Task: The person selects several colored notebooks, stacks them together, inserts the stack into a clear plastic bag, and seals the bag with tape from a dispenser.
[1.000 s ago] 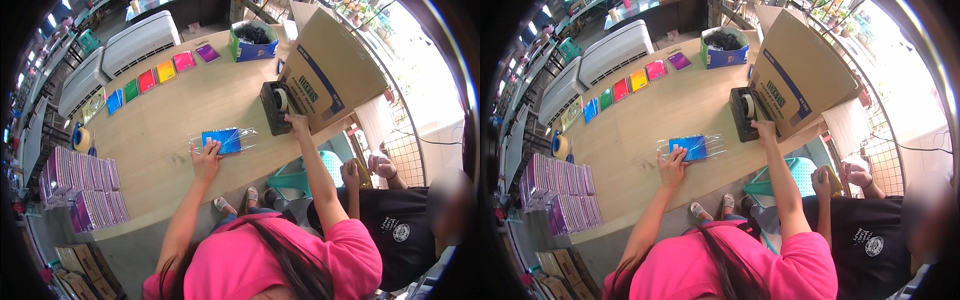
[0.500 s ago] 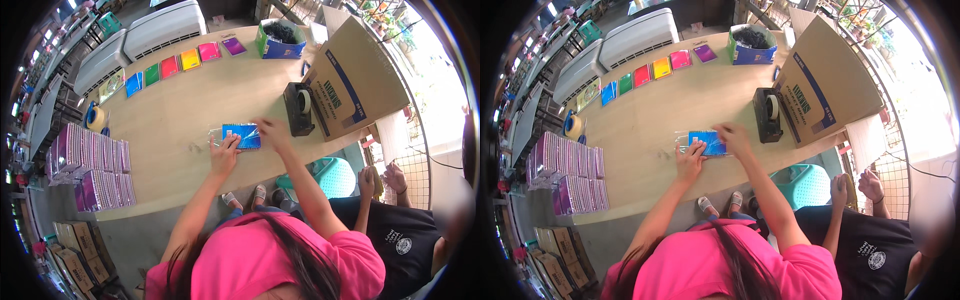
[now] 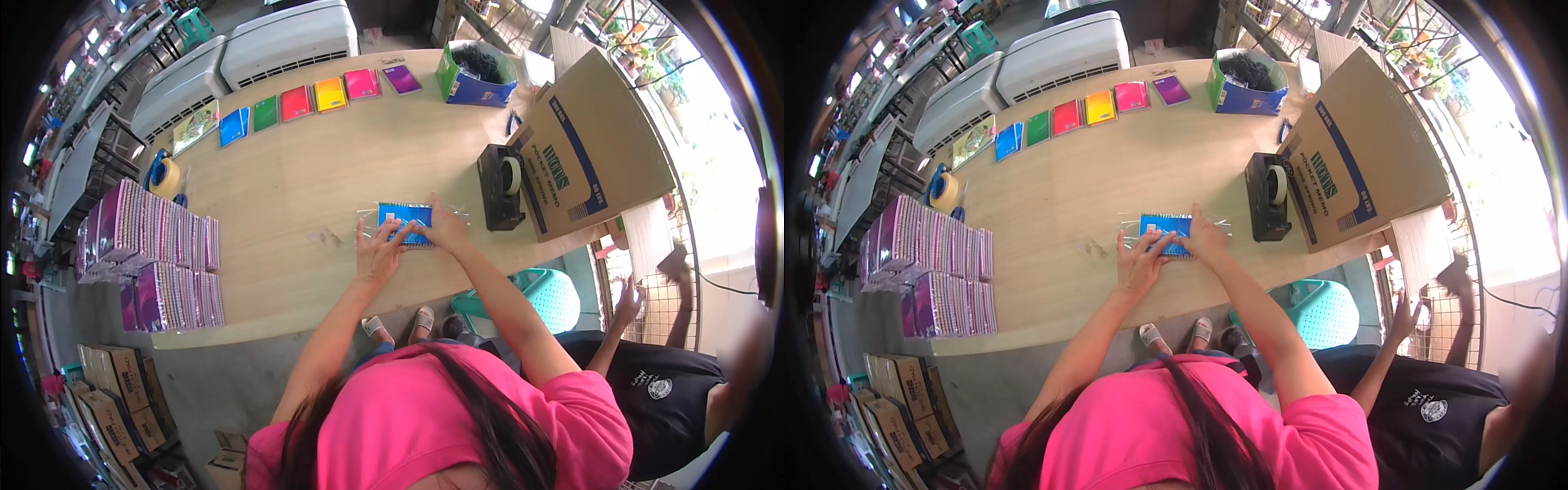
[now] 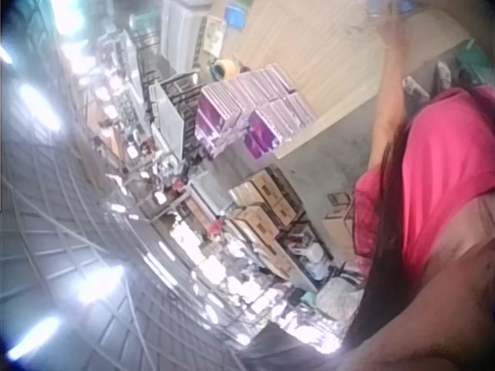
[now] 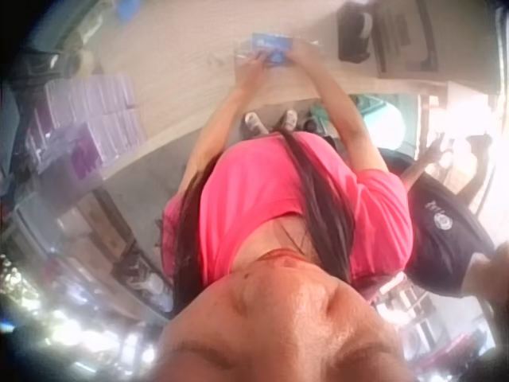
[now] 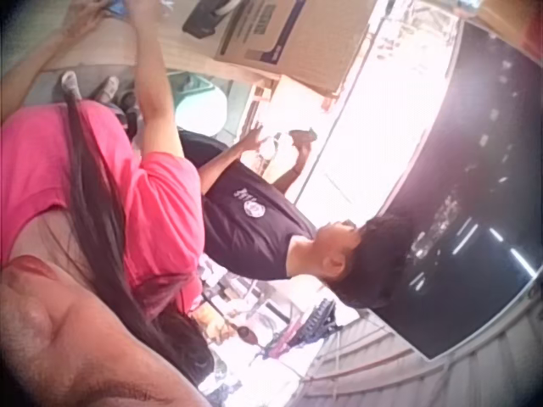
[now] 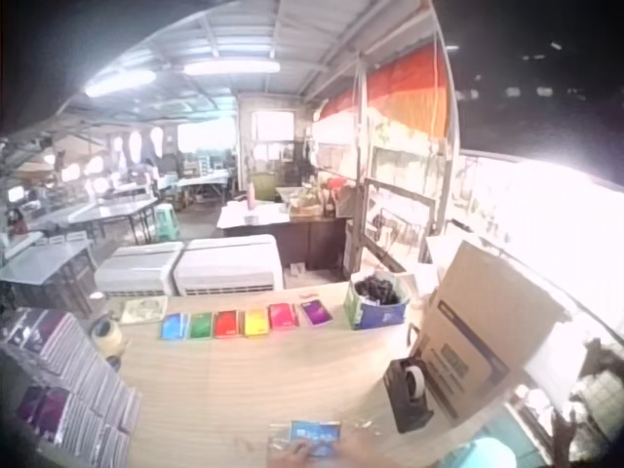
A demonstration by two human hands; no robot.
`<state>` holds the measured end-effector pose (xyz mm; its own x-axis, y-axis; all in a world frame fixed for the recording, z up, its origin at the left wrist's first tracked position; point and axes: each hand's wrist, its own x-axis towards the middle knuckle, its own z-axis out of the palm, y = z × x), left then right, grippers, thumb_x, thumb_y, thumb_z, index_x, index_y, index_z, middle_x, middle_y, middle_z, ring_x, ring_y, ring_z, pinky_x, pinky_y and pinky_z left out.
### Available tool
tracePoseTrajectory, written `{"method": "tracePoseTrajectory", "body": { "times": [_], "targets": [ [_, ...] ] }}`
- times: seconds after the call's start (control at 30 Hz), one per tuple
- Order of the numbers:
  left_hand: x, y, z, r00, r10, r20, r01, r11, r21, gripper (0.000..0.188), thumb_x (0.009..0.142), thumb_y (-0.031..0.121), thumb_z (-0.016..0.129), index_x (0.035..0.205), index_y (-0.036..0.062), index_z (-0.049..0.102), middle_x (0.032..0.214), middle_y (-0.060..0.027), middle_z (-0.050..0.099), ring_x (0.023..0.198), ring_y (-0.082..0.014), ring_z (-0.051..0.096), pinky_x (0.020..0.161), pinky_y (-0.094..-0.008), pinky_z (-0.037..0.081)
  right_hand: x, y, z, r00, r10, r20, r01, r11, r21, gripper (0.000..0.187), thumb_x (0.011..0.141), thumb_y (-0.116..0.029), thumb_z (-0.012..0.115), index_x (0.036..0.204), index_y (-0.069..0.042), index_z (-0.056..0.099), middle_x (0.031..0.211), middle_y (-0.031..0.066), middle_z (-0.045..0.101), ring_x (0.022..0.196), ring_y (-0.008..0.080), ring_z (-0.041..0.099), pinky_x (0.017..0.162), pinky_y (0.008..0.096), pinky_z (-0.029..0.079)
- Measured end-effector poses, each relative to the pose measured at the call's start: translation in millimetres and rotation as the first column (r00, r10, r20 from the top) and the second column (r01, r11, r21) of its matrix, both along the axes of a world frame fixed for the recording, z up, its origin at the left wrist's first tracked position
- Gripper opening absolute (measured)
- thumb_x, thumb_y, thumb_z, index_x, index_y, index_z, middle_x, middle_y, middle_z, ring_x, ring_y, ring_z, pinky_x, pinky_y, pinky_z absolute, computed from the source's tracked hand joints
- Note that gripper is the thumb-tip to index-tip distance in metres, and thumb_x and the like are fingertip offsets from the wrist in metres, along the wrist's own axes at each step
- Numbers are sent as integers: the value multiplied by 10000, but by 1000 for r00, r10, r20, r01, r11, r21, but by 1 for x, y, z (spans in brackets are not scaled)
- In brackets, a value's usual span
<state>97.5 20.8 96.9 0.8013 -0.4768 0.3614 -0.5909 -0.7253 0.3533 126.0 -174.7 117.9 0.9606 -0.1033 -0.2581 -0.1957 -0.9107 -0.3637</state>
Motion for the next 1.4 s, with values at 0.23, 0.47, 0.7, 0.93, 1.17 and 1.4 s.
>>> {"method": "tracePoseTrajectory", "body": {
  "times": [0.23, 0.47, 0.7, 0.93, 1.17, 1.4],
  "targets": [
    [-16, 48, 42, 945, 328, 13, -326, 933, 151, 696, 765, 334, 798, 1395, 275, 509, 1306, -177, 484, 1276, -308, 431, 1113, -602, 247, -23, -51, 49, 988, 39, -152, -50, 996, -70, 1101, 698, -477, 822, 1534, -138, 191, 1126, 230, 665, 994, 418, 661, 845, 521, 514],
    [-46, -15, -85, 322, -552, -769, -707, 399, -583, 629, 824, 150, 701, 1384, 58, 429, 1291, -115, 454, 1201, -278, 461, 1017, -443, 402, 72, -29, -4, 908, 417, 47, -412, 907, -80, 1044, 619, -414, 885, 1467, -88, 372, 1234, 205, 579, 1155, 378, 555, 968, 441, 467],
    [-28, -42, 42, 890, -136, -435, -386, 283, -878, 958, 663, -96, 576, 1506, -7, 130, 1488, -169, 286, 1378, -285, 337, 1141, -380, 300, -3, 7, 18, 956, 56, 289, -283, 447, 849, 968, 534, -179, 945, 1329, -48, 408, 1279, 107, 517, 1219, 242, 516, 1018, 407, 446],
    [-23, -21, -1, 975, 99, -198, -206, 732, -650, 984, 658, 9, 677, 1502, -13, 173, 1504, -247, 262, 1383, -355, 346, 1135, -427, 305, -19, -4, -18, 864, -2, 503, -358, 701, 617, 936, 529, -141, 927, 1322, -92, 432, 1263, 91, 523, 1204, 260, 524, 1019, 406, 445],
    [-11, 31, 28, 975, -74, 211, 166, 872, -461, 758, 652, 29, 673, 1353, 27, 386, 1401, -142, 477, 1297, -331, 445, 1039, -458, 370, -1, -30, 129, 544, 764, 348, -804, 593, -46, 411, 706, -159, 758, 1093, -138, 621, 1120, 59, 615, 989, 279, 619, 829, 423, 477],
    [39, 56, 92, 898, -439, -25, 431, 868, 247, 856, 631, 191, 705, 1435, 313, 434, 1512, -44, 381, 1398, -299, 349, 1095, -565, 307, 51, -29, 112, 468, 873, 138, -881, 450, 145, 101, 710, -160, 745, 744, -106, 666, 1078, 28, 636, 914, 253, 625, 760, 445, 470]
  ]
}}
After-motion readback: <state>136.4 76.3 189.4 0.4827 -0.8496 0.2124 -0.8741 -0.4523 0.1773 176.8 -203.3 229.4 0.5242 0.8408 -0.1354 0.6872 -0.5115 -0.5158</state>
